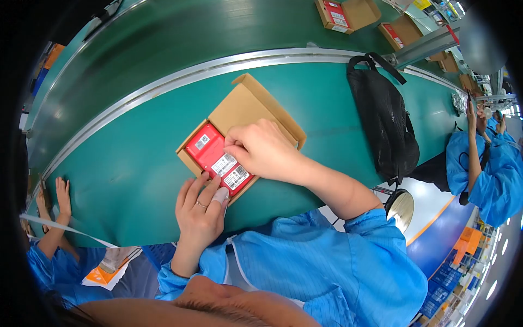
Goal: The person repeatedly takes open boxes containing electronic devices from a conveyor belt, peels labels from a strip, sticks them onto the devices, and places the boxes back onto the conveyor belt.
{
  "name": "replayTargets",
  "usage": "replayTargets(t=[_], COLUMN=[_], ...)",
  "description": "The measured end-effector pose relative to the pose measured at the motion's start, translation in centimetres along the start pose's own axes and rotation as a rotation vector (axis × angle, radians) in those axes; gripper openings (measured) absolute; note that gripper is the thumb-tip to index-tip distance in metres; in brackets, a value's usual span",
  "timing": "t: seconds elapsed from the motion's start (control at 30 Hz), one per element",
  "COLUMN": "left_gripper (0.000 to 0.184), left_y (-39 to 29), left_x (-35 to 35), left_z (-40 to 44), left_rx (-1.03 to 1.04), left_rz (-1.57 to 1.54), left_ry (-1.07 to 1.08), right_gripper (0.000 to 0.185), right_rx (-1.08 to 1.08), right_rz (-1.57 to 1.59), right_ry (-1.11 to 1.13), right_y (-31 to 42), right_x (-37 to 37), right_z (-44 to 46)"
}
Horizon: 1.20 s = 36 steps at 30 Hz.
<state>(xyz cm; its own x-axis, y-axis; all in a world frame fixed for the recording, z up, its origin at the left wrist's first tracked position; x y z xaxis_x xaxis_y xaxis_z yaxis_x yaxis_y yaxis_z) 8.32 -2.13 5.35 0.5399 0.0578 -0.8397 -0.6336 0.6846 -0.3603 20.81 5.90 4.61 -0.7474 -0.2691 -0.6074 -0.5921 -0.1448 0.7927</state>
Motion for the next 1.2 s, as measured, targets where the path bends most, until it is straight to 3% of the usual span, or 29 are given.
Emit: replayTargets(t=[1.2], left_gripper=[0.019], left_y=[0.8], left_x=[0.6], left_z=[0.1], left_rx=[-0.015], left_rz=[-0.049], left_ry=[-0.032], right_gripper=[0.007], right_rx=[-0.003], right_rz=[-0.327], right_ry=[0.052], right_y=[-0.1], right_x=[2.2], right_z=[0.2])
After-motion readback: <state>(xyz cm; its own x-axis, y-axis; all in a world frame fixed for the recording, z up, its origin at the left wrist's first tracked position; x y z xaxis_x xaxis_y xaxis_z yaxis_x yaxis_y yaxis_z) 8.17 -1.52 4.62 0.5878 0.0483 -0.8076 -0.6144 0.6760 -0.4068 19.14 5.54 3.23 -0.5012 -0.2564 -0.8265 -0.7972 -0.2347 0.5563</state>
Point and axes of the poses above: each hand's wrist, its own z-axis towards the middle knuckle, its own x-axis out of the palm, y = z × x, the point moved 8 cm from there along z, towards the middle knuckle, and after that the axes turned 1 degree about -z, right-handed, at the moved point
